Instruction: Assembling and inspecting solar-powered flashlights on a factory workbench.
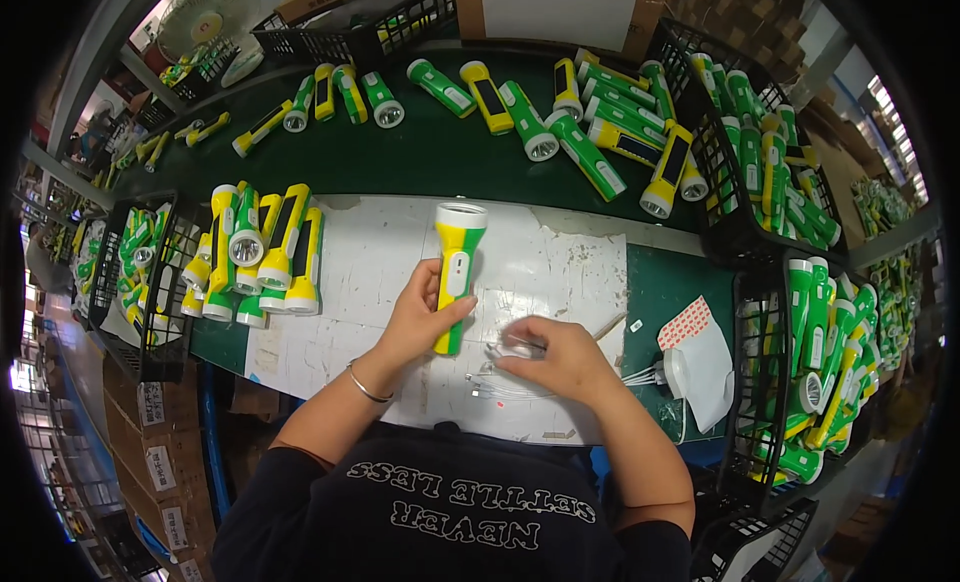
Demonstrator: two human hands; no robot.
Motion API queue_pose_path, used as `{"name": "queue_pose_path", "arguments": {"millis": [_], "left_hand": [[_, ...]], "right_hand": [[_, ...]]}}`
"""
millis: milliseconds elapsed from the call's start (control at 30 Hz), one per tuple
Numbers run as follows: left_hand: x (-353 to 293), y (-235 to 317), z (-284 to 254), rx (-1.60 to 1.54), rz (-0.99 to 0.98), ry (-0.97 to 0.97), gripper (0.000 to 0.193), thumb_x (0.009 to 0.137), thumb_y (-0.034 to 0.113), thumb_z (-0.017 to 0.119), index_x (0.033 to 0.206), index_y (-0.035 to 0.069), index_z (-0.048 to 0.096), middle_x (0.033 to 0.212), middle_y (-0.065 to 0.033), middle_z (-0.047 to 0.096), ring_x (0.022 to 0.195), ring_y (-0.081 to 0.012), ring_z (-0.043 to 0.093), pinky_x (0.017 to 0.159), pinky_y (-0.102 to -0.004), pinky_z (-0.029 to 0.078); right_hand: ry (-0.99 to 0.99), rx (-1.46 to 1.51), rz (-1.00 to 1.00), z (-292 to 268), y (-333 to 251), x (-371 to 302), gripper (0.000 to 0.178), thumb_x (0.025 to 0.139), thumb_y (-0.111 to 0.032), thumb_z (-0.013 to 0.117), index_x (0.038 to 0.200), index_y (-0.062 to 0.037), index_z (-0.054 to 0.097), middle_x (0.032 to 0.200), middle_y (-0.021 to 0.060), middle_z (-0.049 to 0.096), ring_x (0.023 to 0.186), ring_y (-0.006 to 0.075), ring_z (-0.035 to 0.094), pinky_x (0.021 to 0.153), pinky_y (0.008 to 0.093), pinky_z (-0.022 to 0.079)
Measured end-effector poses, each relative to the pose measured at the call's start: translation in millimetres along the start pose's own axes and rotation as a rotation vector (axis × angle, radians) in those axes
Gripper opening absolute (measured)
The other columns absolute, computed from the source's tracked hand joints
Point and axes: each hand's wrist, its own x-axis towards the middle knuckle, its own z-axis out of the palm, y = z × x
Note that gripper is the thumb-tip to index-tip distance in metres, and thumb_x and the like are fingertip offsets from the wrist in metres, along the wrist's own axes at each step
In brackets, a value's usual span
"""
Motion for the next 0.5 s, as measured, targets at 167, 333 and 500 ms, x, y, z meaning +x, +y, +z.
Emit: {"name": "queue_pose_path", "arguments": {"millis": [167,333,500], "left_hand": [[-5,17,26,-0.462,0.009,-0.335,0.056,0.085,0.013,0.058,0.130,0.003,0.027,0.126,-0.0128,0.045,0.116,-0.0189,0.043,0.097,-0.0323,0.035],[-11,25,10,-0.414,0.088,-0.211,0.063,0.091,0.051,0.029,0.138,0.011,0.018,0.129,-0.0135,0.040,0.121,-0.0241,0.036,0.100,-0.0419,0.029],[-10,21,15,-0.423,0.069,-0.271,0.051,0.094,0.043,0.025,0.131,0.009,0.029,0.116,-0.0131,0.049,0.112,-0.0234,0.045,0.093,-0.0375,0.038]], "right_hand": [[0.068,-0.065,0.010,9,-19,1,0.042,0.067,-0.035,0.071,0.092,-0.0031,0.058,0.073,0.0166,0.060,0.068,0.0307,0.061,0.060,0.0343,0.046],[0.650,-0.008,-0.252,-79,-7,-5,0.033,0.070,-0.029,0.069,0.089,-0.0028,0.062,0.071,0.0086,0.061,0.062,0.0191,0.059,0.062,0.0283,0.046],[1.079,-0.718,0.672,-262,55,11,0.062,0.073,-0.060,0.051,0.090,-0.0012,0.065,0.092,0.0192,0.063,0.089,0.0353,0.059,0.074,0.0442,0.046]]}}
